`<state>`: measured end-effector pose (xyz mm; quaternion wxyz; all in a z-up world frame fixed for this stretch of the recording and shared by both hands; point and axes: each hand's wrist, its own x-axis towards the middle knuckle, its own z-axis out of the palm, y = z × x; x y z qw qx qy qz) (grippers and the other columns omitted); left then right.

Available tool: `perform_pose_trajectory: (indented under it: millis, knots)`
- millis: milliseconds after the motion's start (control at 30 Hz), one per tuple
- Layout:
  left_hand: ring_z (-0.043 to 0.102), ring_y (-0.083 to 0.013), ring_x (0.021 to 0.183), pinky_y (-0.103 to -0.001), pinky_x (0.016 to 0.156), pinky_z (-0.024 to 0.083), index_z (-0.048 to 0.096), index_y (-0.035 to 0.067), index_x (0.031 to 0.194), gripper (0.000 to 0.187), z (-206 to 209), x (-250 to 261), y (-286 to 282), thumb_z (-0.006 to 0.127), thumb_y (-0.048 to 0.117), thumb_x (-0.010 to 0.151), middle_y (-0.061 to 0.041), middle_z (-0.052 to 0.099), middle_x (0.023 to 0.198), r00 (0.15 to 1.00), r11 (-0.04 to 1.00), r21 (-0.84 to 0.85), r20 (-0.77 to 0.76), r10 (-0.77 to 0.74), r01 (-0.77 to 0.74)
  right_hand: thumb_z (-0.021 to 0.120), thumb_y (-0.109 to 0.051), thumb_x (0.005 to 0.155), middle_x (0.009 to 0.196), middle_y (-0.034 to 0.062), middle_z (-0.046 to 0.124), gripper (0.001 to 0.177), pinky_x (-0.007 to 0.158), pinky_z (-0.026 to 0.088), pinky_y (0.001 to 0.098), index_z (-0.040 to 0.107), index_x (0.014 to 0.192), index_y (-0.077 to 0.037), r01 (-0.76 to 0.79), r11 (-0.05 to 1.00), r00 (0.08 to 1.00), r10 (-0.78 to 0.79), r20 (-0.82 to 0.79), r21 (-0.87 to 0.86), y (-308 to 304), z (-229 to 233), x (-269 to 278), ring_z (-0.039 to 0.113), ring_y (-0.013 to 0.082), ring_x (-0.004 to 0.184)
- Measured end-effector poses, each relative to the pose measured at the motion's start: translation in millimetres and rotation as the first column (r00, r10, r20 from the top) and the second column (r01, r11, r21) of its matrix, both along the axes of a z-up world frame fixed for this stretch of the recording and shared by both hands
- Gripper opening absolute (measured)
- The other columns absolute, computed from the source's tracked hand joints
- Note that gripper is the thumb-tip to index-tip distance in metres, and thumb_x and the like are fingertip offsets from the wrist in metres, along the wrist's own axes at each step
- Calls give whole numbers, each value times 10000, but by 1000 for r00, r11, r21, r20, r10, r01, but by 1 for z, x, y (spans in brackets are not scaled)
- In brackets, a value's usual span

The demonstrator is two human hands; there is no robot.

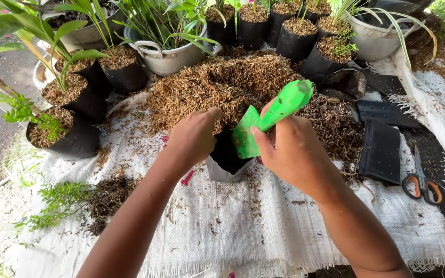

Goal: The person uses a green trowel to scoop soil into a black plastic pot. They then place a small plant into the pot and continue to add soil around the base of the plant, patting it down to secure it.

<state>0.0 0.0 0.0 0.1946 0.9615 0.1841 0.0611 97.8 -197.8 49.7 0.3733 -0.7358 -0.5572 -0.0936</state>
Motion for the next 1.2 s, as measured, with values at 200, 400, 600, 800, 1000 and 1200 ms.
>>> perform_pose_trajectory:
  millis: [200,400,600,800,1000,1200]
  knots:
    - [725,-445,915,-568,743,610,625,132,1267,500,-19,34,-6,599,-62,807,-188,691,1040,991,996,72,-125,-43,52,608,-103,967,588,119,630,108,443,496,317,611,884,-33,7,992,1000,-4,18,-127,-3,-19,2,642,233,452]
    - [746,-421,857,-533,677,618,651,110,1173,372,-47,35,13,574,-14,831,-190,716,951,977,987,162,-214,13,22,595,-113,966,618,111,639,143,450,501,316,634,856,-30,-6,980,999,-2,-39,-201,-2,-3,-3,617,189,443]
    - [740,-453,870,-550,690,612,650,81,1177,357,-50,32,21,572,-5,839,-226,716,947,964,985,173,-263,38,8,594,-93,964,655,159,645,128,408,497,330,607,925,28,-160,972,979,133,-157,-172,0,-3,-9,629,222,425]
    - [721,-489,945,-570,781,603,645,52,1234,403,-4,23,-10,571,-46,850,-261,720,991,920,995,87,-391,-16,55,585,-63,961,657,188,651,134,423,510,328,613,936,66,-182,970,976,158,-152,-162,-4,6,3,642,227,426]
    - [695,-498,1029,-614,869,585,542,65,1395,595,18,20,-16,667,16,816,-299,690,1111,916,997,29,-398,-48,65,605,-105,981,681,210,654,190,404,523,346,614,964,84,-141,983,982,124,-146,-116,-7,4,13,673,250,431]
    - [712,-456,1012,-571,826,589,487,54,1397,541,-5,16,-18,591,38,867,-259,659,1160,916,989,148,-398,43,17,583,-97,979,698,201,661,170,407,542,340,620,985,69,-210,966,966,182,-181,-149,-10,10,-5,660,223,419]
